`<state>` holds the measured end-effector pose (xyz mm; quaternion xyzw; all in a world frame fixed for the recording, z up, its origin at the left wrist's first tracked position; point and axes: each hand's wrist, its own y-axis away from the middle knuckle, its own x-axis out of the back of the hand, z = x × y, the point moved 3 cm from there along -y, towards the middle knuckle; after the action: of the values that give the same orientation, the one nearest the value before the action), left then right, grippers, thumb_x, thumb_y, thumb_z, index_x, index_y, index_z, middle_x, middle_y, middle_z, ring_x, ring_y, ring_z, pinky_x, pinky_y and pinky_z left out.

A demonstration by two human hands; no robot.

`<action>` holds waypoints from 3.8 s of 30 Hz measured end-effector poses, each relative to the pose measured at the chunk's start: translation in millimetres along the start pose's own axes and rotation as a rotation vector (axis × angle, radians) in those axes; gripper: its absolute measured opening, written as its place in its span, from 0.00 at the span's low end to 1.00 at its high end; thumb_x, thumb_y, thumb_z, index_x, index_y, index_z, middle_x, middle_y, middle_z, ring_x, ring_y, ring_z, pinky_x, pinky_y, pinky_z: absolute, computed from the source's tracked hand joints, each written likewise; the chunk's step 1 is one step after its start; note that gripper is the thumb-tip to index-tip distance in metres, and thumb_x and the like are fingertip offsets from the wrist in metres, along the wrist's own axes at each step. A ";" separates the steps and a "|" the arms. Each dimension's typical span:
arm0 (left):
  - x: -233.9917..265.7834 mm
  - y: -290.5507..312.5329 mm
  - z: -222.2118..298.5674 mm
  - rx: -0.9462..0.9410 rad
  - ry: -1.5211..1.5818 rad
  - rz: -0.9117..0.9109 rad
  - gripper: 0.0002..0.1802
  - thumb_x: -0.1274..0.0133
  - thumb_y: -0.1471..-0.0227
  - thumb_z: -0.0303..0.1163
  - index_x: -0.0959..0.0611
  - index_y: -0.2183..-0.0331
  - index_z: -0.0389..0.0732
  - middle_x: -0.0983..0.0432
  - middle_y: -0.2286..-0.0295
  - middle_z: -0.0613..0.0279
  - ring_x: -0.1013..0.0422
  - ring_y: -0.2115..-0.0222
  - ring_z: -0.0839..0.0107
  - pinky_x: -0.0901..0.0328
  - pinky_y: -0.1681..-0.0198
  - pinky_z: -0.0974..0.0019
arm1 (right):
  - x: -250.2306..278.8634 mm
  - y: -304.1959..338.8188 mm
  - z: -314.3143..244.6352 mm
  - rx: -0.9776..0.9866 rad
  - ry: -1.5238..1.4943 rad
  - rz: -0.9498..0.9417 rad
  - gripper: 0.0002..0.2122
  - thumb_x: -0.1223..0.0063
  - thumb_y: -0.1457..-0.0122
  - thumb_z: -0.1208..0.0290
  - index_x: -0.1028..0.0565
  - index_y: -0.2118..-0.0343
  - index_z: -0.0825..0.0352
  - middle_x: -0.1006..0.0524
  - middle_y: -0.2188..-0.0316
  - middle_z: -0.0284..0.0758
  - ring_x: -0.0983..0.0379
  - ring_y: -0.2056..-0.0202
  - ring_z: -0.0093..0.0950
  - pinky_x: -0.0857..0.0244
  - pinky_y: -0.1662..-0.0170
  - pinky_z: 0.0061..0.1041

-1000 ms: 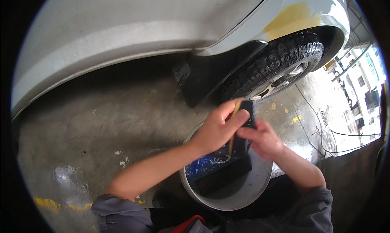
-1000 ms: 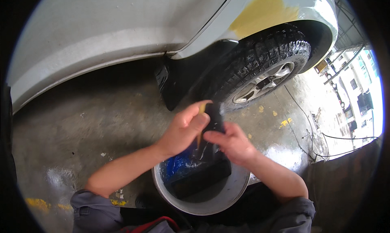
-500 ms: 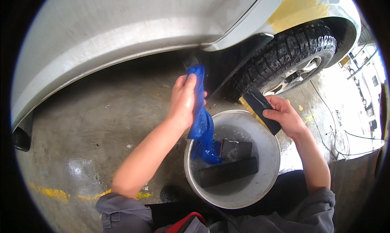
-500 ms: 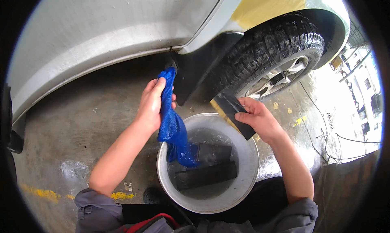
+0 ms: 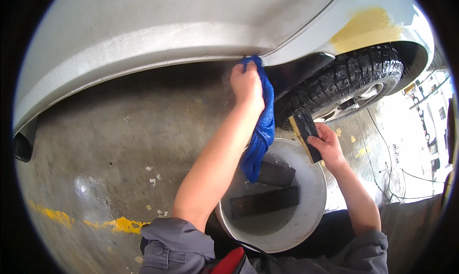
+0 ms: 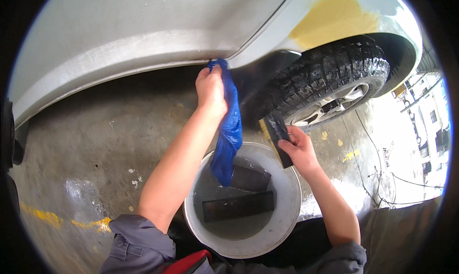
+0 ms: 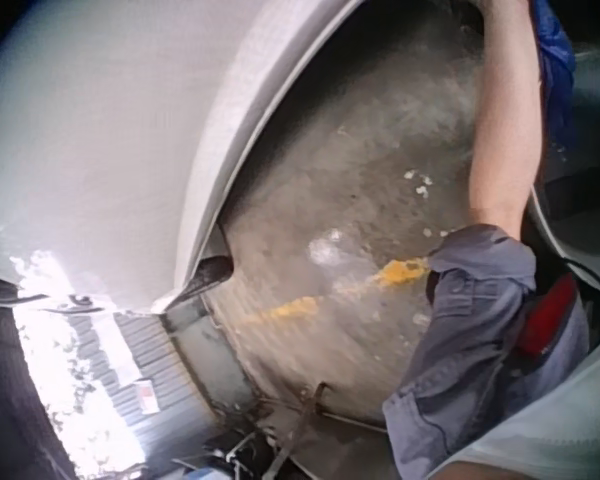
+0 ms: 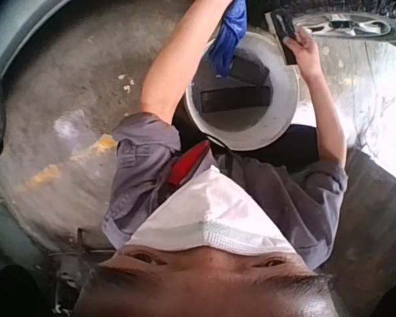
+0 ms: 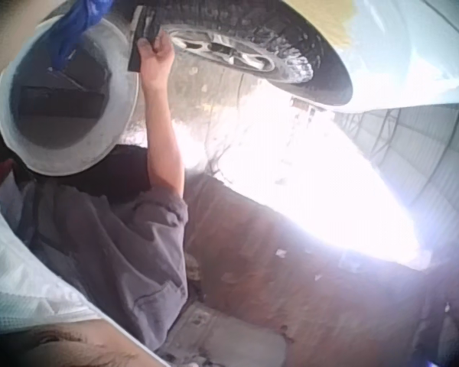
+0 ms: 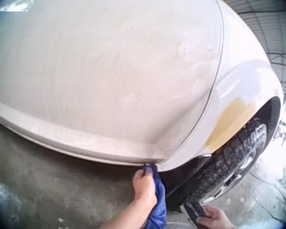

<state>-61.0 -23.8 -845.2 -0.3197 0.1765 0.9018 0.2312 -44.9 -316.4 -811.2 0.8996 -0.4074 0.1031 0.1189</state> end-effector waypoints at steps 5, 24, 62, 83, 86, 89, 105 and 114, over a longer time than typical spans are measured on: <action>-2.5 -14.4 -8.4 0.157 -0.035 0.142 0.14 0.45 0.39 0.29 0.20 0.56 0.29 0.20 0.61 0.51 0.26 0.61 0.65 0.32 0.54 0.61 | 13.1 3.4 27.7 0.070 -0.041 0.176 0.13 0.46 0.36 0.82 0.27 0.48 0.70 0.18 0.64 0.28 0.26 0.64 0.15 0.33 0.57 0.17; 7.0 -19.3 -22.1 -0.191 -0.139 0.173 0.13 0.41 0.42 0.28 0.19 0.57 0.31 0.18 0.61 0.40 0.21 0.57 0.46 0.31 0.49 0.54 | 2.9 4.8 32.1 0.083 0.030 0.179 0.13 0.45 0.34 0.78 0.28 0.48 0.69 0.21 0.61 0.26 0.28 0.59 0.14 0.37 0.52 0.16; 5.8 -1.0 -15.1 -0.372 -0.298 0.159 0.15 0.41 0.42 0.33 0.21 0.58 0.32 0.20 0.62 0.35 0.23 0.57 0.38 0.31 0.49 0.48 | 3.0 4.3 33.1 0.106 0.067 0.166 0.14 0.43 0.34 0.77 0.28 0.47 0.69 0.22 0.62 0.25 0.29 0.60 0.14 0.38 0.53 0.15; -5.4 4.6 -1.4 0.163 0.164 0.013 0.15 0.45 0.37 0.32 0.20 0.53 0.31 0.20 0.57 0.49 0.26 0.55 0.63 0.34 0.46 0.59 | 4.6 5.1 33.9 0.107 0.084 0.162 0.13 0.45 0.34 0.79 0.28 0.48 0.70 0.21 0.63 0.26 0.29 0.62 0.12 0.38 0.56 0.14; -2.0 13.0 22.3 0.203 0.232 0.074 0.14 0.46 0.36 0.31 0.21 0.53 0.32 0.21 0.58 0.52 0.27 0.55 0.65 0.35 0.46 0.59 | 0.3 2.3 32.5 0.132 0.079 0.131 0.13 0.46 0.34 0.80 0.28 0.47 0.70 0.21 0.63 0.26 0.29 0.62 0.12 0.38 0.56 0.14; 1.5 3.6 19.6 0.188 0.236 0.117 0.08 0.49 0.34 0.28 0.21 0.56 0.35 0.21 0.60 0.54 0.26 0.61 0.63 0.28 0.54 0.56 | -4.3 4.8 25.3 0.123 0.118 0.132 0.14 0.47 0.34 0.80 0.29 0.46 0.71 0.22 0.63 0.26 0.29 0.62 0.13 0.38 0.56 0.15; -16.3 20.2 39.6 0.397 0.479 0.192 0.14 0.57 0.34 0.30 0.20 0.64 0.31 0.22 0.70 0.51 0.25 0.70 0.62 0.28 0.66 0.59 | 0.2 6.8 28.5 0.141 0.198 0.157 0.14 0.47 0.34 0.80 0.29 0.46 0.71 0.23 0.64 0.26 0.31 0.63 0.12 0.38 0.58 0.15; -10.4 6.7 26.7 0.241 0.298 -0.063 0.12 0.55 0.34 0.31 0.18 0.62 0.36 0.19 0.62 0.53 0.24 0.65 0.62 0.28 0.59 0.56 | -0.1 9.1 26.6 0.156 0.137 0.150 0.13 0.47 0.33 0.81 0.29 0.47 0.71 0.21 0.63 0.28 0.28 0.62 0.13 0.37 0.57 0.15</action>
<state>-70.6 -20.1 -817.7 -0.4250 0.3055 0.8090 0.2675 -49.5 -330.1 -835.3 0.8640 -0.4551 0.2042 0.0680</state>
